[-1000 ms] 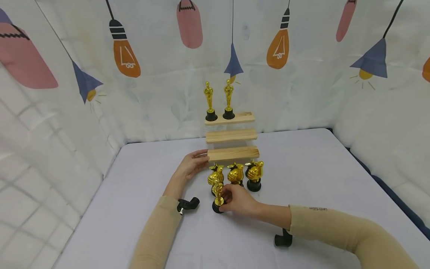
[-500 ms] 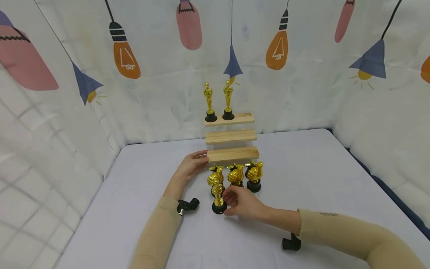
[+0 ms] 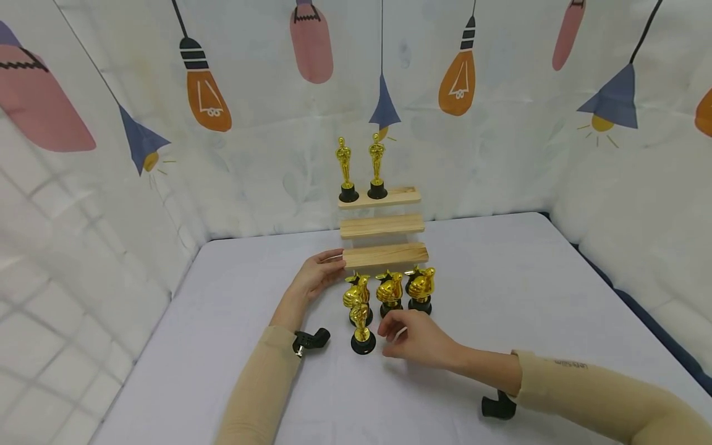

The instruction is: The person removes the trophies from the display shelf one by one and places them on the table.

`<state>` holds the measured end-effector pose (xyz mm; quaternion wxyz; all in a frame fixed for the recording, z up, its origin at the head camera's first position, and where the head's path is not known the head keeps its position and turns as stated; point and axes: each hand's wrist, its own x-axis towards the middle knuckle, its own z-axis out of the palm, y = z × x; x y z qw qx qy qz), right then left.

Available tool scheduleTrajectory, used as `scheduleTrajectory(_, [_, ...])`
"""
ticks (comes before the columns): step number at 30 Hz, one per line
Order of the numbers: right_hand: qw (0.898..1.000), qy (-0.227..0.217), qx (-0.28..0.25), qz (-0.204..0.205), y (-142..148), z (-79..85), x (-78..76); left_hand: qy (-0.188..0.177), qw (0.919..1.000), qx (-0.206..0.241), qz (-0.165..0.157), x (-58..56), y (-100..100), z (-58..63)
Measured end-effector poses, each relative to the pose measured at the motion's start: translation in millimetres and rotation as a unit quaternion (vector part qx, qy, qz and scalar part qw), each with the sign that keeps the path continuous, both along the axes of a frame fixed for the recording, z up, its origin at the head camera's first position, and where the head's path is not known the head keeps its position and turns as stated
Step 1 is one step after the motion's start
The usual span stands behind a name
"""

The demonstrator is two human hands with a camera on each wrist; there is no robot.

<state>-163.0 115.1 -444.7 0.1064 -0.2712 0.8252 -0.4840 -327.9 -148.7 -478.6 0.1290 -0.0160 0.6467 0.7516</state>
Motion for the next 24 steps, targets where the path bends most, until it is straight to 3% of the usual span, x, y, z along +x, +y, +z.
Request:
scheduleTrajectory(14, [0.998, 0.057, -0.037, 0.015, 9, 31.5, -2.5, 0.001, 1.0000, -0.006, 0.000, 1.7, 1, 3.0])
scheduleTrajectory(24, [0.993, 0.088, -0.078, -0.011, 13, 72.4, -23.8, -0.001, 1.0000, -0.007, 0.001, 0.5, -2, 1.3])
